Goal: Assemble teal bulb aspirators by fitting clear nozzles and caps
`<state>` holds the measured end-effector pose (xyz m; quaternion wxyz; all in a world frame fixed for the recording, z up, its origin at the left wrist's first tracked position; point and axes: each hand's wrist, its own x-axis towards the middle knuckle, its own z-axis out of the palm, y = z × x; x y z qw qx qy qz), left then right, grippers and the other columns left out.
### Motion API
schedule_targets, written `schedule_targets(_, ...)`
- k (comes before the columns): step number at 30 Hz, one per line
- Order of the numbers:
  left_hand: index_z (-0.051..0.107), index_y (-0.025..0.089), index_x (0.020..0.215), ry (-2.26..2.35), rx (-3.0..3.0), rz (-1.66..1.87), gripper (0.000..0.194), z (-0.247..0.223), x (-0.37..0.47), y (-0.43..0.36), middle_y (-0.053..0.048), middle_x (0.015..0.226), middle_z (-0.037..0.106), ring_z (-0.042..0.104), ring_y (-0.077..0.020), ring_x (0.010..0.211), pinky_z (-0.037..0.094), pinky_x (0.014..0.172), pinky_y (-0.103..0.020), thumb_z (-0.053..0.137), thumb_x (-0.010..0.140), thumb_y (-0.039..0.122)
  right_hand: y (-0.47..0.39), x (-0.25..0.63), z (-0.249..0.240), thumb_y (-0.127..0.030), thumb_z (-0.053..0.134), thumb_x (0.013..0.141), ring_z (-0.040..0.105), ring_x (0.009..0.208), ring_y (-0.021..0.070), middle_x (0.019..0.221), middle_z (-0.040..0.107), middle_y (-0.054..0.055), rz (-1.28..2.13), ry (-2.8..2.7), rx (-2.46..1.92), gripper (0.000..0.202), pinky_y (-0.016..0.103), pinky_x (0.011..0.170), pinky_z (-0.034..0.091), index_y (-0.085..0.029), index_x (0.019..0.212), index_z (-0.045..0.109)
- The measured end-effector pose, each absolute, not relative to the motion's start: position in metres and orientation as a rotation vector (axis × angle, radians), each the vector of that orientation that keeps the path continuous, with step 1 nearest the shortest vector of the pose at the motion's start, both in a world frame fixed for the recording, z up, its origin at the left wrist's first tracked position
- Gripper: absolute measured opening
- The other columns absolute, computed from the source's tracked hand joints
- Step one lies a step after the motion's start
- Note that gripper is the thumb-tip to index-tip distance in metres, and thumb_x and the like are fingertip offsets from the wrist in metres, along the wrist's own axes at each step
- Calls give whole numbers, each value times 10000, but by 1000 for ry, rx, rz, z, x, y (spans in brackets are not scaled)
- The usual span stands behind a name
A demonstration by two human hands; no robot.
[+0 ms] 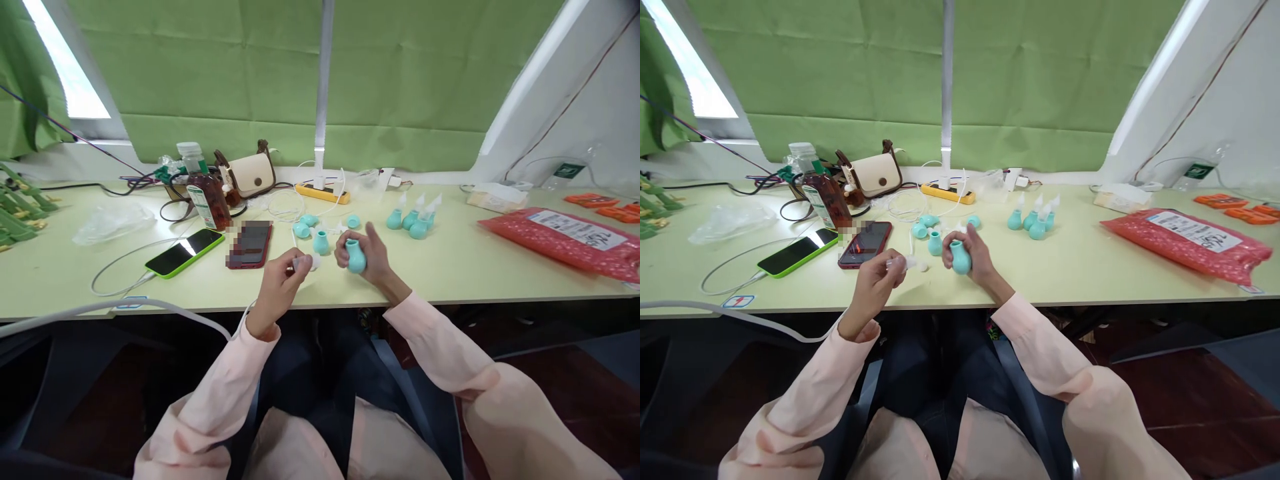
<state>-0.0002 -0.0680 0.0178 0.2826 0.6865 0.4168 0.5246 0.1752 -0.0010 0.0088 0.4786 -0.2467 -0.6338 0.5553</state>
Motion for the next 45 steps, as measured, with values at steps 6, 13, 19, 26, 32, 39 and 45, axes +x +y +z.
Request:
schedule_targets(6,546,173,896,1414,2175,1301,168,-2,1,-52,-4,695,474,433,-134,600,365,609,-274,528,738,227,28,210,27,-420,368,709,455,631,136,667,405,-14,1006,-1566,-767,213,300,621,406,-217,767,342)
schedule_targets(13,516,175,1027,1449,2475,1089,249,-15,12,-50,-51,817,501,513,-187,764,433,676,-303,429,794,183,70,219,-3,-353,467,719,380,853,182,868,418,33,553,-1731,-1128,211,370,809,314,-208,827,357)
schedule_targets(19,495,197,1051,1397,2658,915,253,-20,23,-58,-52,873,523,537,-170,792,452,689,-276,401,817,174,80,220,-20,-337,442,779,435,826,166,900,459,39,382,-1900,-1226,212,345,747,352,-159,892,420)
schedule_targets(26,508,164,1049,1534,2756,751,285,-24,21,-44,-71,854,536,561,-170,769,451,680,-267,365,814,92,76,223,-16,-345,450,739,402,879,209,945,476,75,124,-1862,-1274,235,361,758,351,-191,907,390)
schedule_targets(32,529,147,985,1661,2849,556,284,-17,25,-15,-92,831,534,576,-205,703,448,594,-303,367,780,37,73,235,-4,-333,434,737,390,922,224,974,443,87,-168,-1732,-1267,239,390,822,309,-185,919,388)
schedule_targets(39,489,184,1022,1549,3020,429,309,-12,26,2,-85,907,502,564,-192,734,439,577,-283,368,774,44,85,287,-1,-277,419,707,345,972,275,976,402,126,-430,-1578,-1371,247,458,847,250,-152,919,402)
schedule_targets(45,489,174,1042,1528,3093,495,330,-11,25,-2,-88,871,517,556,-213,760,442,562,-291,393,735,100,88,306,-4,-294,461,678,316,984,287,1007,374,127,-526,-1487,-1480,298,453,808,275,-158,941,426)
